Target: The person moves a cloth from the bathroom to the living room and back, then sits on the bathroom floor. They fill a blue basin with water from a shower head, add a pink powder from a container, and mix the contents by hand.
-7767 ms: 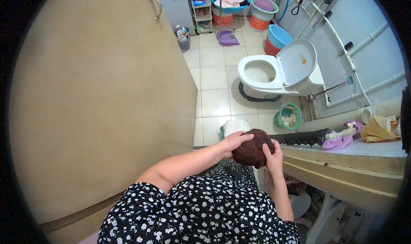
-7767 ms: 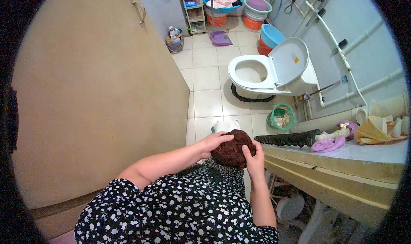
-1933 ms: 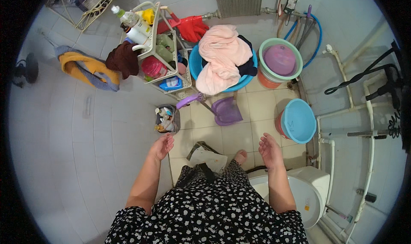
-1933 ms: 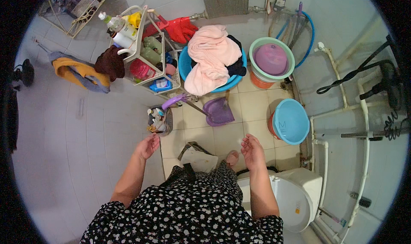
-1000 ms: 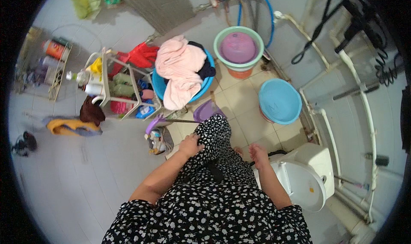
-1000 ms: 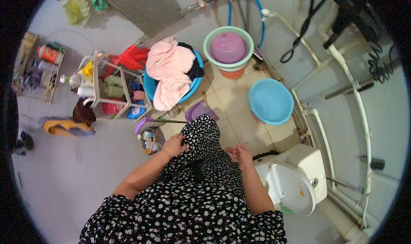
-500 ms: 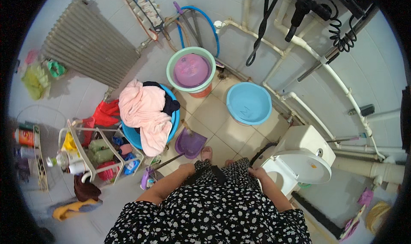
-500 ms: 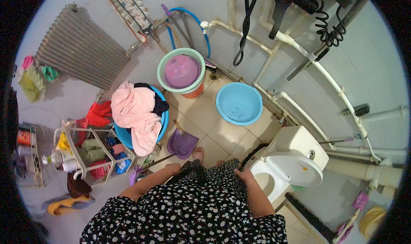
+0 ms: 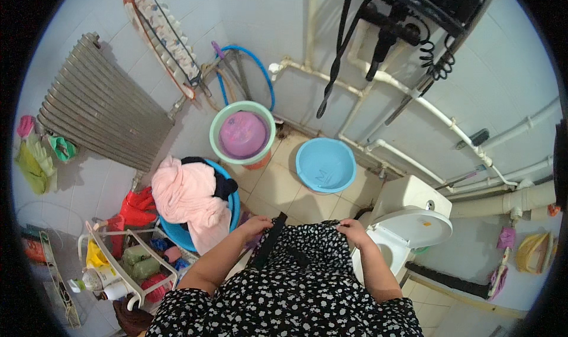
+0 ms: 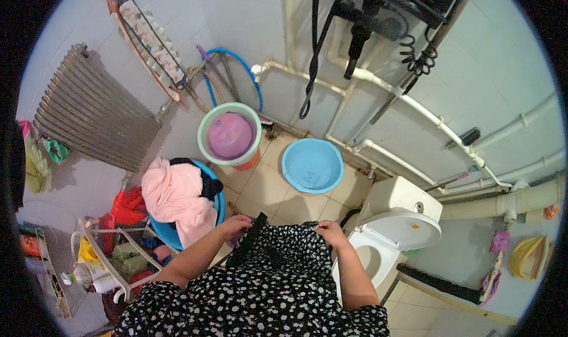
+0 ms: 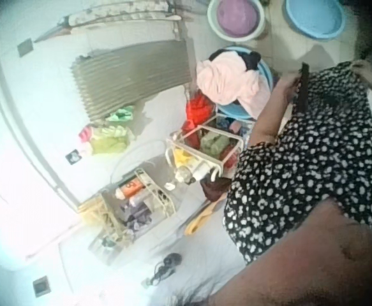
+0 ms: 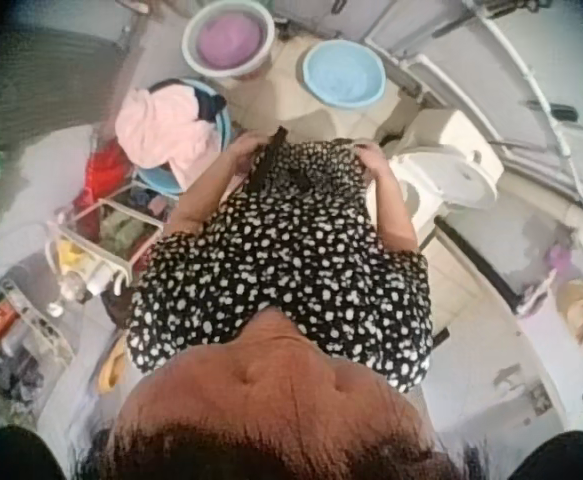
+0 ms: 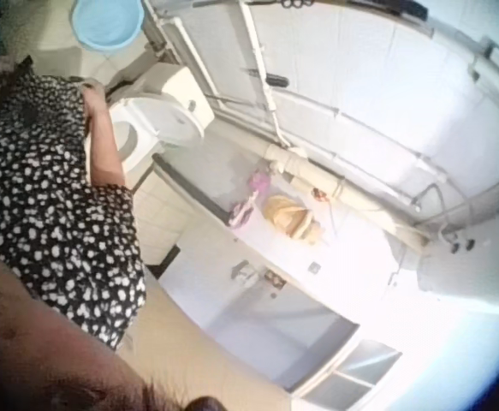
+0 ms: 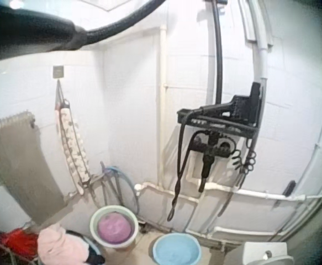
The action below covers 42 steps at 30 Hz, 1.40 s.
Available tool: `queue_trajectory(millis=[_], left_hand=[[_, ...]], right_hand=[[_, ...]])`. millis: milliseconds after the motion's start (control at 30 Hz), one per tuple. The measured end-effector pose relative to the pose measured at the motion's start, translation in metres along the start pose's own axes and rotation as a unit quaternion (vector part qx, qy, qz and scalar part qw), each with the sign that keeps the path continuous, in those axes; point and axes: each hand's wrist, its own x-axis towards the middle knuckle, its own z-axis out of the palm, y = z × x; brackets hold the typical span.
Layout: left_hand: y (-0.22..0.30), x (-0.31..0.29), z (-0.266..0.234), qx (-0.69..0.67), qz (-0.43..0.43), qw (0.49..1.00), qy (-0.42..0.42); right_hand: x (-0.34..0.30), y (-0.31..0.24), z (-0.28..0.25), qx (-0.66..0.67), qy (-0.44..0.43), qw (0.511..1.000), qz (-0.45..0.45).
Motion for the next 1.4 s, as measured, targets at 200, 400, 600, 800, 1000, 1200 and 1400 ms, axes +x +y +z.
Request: queue_trajectory(millis=[200, 400, 600, 800, 1000, 1200, 1400], left_hand=[[0.010, 0.016, 0.019, 0.158, 0.137, 0.978, -0.012], [-0.016, 0.020, 0.016, 0.007, 0.102, 0.994, 0.050], [-0.011, -0.011, 0.036, -0.062, 0.130, 0.982, 0.121], [-0.032, -0.029, 0.054, -0.115, 0.157, 0.968, 0.155], [-0.057, -0.030, 0.054, -0.143, 0.145, 0.965, 0.163], [-0.066, -0.033, 0.051, -0.136, 0.146, 0.962, 0.184], [-0.094, -0.029, 0.039, -0.126, 0.141, 0.962, 0.199]], right_hand=[[0.014, -0.118, -0.031, -0.074, 0.134, 0.969, -0.193], [0.049, -0.280, -0.133, 0.108, 0.240, 0.888, -0.377], [0.097, -0.376, -0.178, 0.083, 0.270, 0.879, -0.384], [0.118, -0.395, -0.193, 0.076, 0.269, 0.888, -0.365], [0.108, -0.400, -0.199, 0.101, 0.232, 0.892, -0.374], [0.102, -0.404, -0.190, 0.033, 0.283, 0.885, -0.367], [0.157, -0.394, -0.221, -0.082, 0.361, 0.831, -0.415]])
